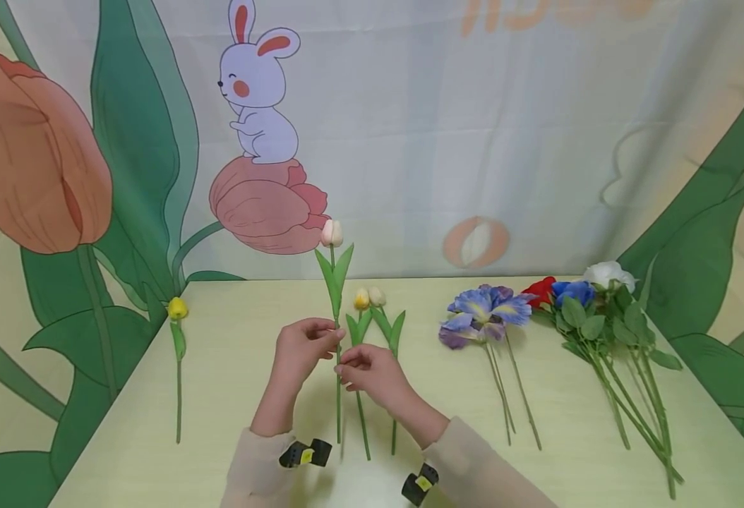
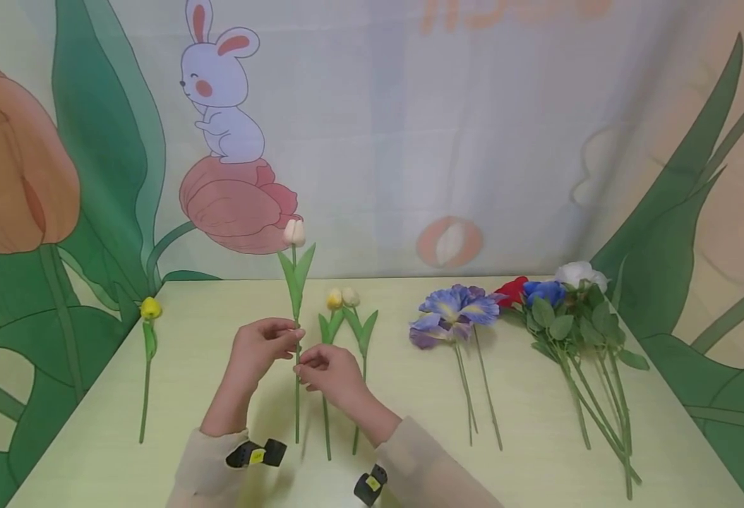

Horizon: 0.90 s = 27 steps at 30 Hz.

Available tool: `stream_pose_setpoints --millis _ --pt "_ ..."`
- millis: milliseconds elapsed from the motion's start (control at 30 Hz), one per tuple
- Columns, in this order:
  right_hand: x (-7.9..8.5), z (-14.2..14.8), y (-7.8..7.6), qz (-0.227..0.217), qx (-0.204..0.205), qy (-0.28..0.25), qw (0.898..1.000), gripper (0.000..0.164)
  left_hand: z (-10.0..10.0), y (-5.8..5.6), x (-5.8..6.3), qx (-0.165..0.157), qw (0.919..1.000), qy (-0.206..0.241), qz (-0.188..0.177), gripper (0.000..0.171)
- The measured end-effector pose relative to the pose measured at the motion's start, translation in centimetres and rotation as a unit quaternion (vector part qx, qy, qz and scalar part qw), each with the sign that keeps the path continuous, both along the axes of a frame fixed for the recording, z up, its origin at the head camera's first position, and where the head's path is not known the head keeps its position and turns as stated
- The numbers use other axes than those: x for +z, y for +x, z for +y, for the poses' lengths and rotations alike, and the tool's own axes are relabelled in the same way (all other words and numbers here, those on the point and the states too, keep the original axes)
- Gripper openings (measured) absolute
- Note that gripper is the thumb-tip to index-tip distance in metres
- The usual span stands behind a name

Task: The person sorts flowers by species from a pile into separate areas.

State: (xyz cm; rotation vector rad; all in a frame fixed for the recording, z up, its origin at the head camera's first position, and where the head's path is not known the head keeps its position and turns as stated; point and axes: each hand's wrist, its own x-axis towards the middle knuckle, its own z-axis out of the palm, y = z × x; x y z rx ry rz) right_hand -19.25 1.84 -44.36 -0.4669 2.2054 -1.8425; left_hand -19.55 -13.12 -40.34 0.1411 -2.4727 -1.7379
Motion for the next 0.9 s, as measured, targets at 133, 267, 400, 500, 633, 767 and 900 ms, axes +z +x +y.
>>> stream_pose_setpoints --millis 133,267,400,500,633,767,900 --pt "0.2 0.2 0.1 0.003 -0.004 0.001 1.000 0.019 0.0 -0.1 0.0 -0.011 0.9999 0.009 -0.001 0.025" --pt "0.3 0.5 0.0 0.012 -0.005 0.011 1.000 0.017 -0.4 -0.3 -0.2 -0.029 0.9996 -0.007 -0.002 0.027" --pt "0.2 0.9 -0.1 0.019 -0.009 0.019 1.000 0.017 -1.5 -0.3 -0.5 -0.043 0.9981 -0.043 -0.003 0.028" --pt "0.1 1.3 0.0 0.014 -0.012 0.022 1.000 0.017 -2.7 -0.2 -0.7 -0.040 0.9964 -0.074 -0.007 0.028" --pt "-0.2 1.9 0.3 0.006 -0.013 0.026 1.000 0.017 -5.0 0.2 -1.0 -0.029 0.9920 -0.122 -0.013 0.028" --pt "-0.9 2.5 0.4 -0.006 -0.014 0.041 0.999 0.016 -7.7 1.0 -1.4 -0.014 0.9855 -0.168 -0.019 0.029" --pt "-1.6 3.2 0.5 -0.026 -0.023 0.052 0.998 0.016 -10.6 1.9 -2.0 0.006 0.9782 -0.205 -0.032 0.033"
